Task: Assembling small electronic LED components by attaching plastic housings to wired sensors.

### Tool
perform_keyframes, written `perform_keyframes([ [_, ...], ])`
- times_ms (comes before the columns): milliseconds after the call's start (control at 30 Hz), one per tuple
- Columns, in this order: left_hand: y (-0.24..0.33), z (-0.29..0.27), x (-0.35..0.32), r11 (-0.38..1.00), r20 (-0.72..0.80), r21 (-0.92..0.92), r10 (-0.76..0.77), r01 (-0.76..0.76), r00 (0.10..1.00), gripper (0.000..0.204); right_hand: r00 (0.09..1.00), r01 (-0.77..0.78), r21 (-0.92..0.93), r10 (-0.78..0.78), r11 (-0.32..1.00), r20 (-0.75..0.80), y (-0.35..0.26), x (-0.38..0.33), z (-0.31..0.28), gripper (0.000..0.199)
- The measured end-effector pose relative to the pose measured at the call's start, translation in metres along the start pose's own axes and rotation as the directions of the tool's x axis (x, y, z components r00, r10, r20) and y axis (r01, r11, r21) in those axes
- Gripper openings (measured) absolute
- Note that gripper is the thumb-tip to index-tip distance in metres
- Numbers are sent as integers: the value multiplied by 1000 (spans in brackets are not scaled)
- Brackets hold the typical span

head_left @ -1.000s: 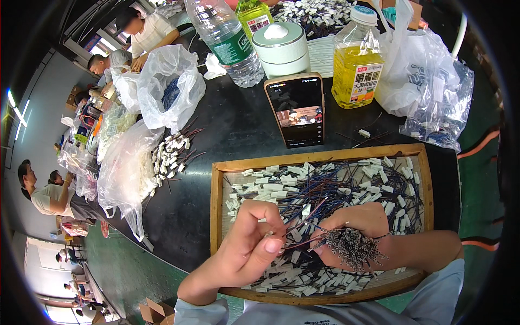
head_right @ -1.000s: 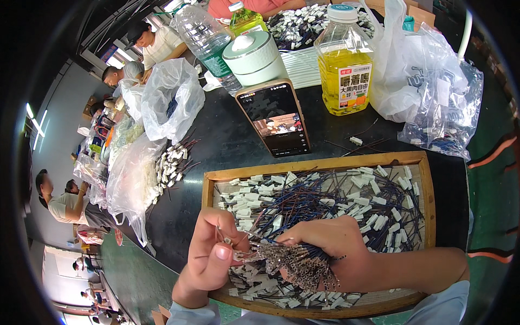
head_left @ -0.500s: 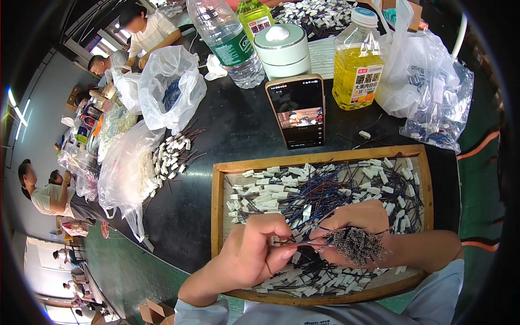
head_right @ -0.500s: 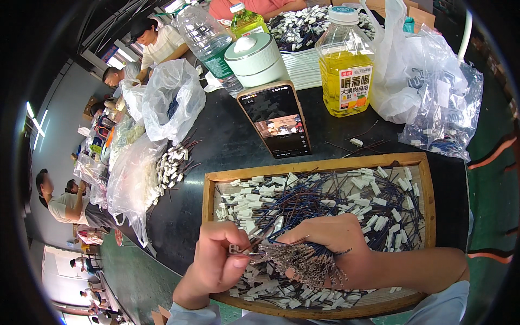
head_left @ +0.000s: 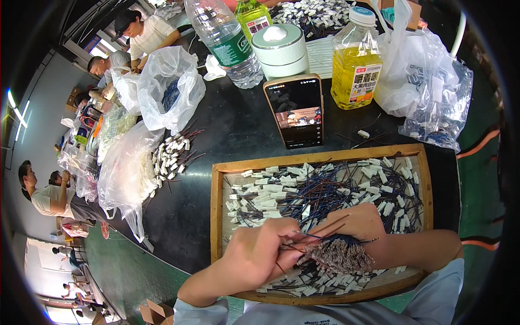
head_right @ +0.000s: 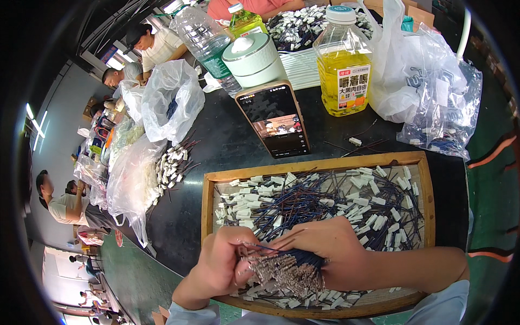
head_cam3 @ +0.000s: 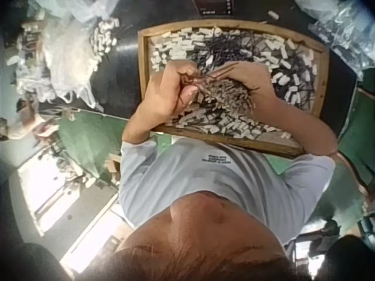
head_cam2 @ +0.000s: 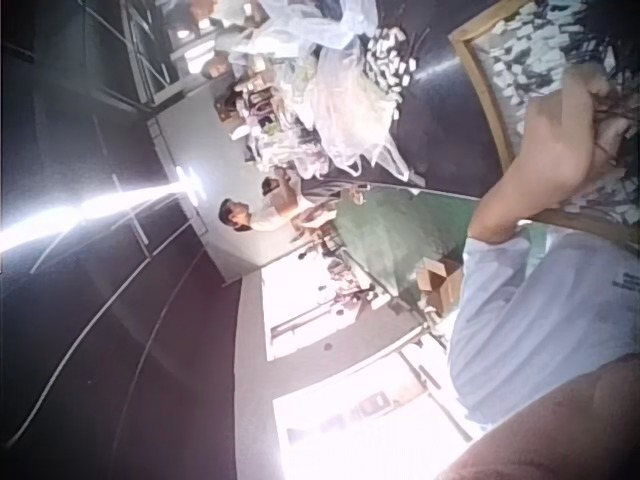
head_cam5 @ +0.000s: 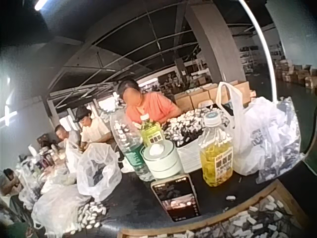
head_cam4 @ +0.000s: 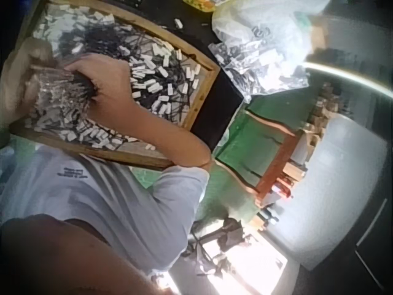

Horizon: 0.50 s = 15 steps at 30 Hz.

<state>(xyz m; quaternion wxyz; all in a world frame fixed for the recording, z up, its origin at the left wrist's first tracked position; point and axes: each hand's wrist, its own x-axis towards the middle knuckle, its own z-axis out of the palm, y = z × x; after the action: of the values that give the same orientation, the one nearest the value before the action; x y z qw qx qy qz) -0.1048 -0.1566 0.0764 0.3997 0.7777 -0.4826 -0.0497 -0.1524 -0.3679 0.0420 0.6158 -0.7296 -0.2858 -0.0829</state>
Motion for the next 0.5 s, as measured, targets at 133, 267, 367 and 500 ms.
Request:
perform_keyframes([
  [133,-7,-10,-2,997,-98,4,-71,72,993,25,997,-54,-105,47,993,-66,1,-2,-1,32],
  [267,-16,-13,-5,983,-182,-131,-154,131,971,17,983,-123,-99,108,987,-146,-4,-2,-3,34],
  [367,-21,-16,-6,983,-152,-139,-141,120,978,17,977,-94,-104,72,990,-199,-5,0,1,29],
  [500,-28,-11,-4,864,-337,-476,-355,167,872,21,977,-189,-105,176,976,-122,-14,5,-3,21],
])
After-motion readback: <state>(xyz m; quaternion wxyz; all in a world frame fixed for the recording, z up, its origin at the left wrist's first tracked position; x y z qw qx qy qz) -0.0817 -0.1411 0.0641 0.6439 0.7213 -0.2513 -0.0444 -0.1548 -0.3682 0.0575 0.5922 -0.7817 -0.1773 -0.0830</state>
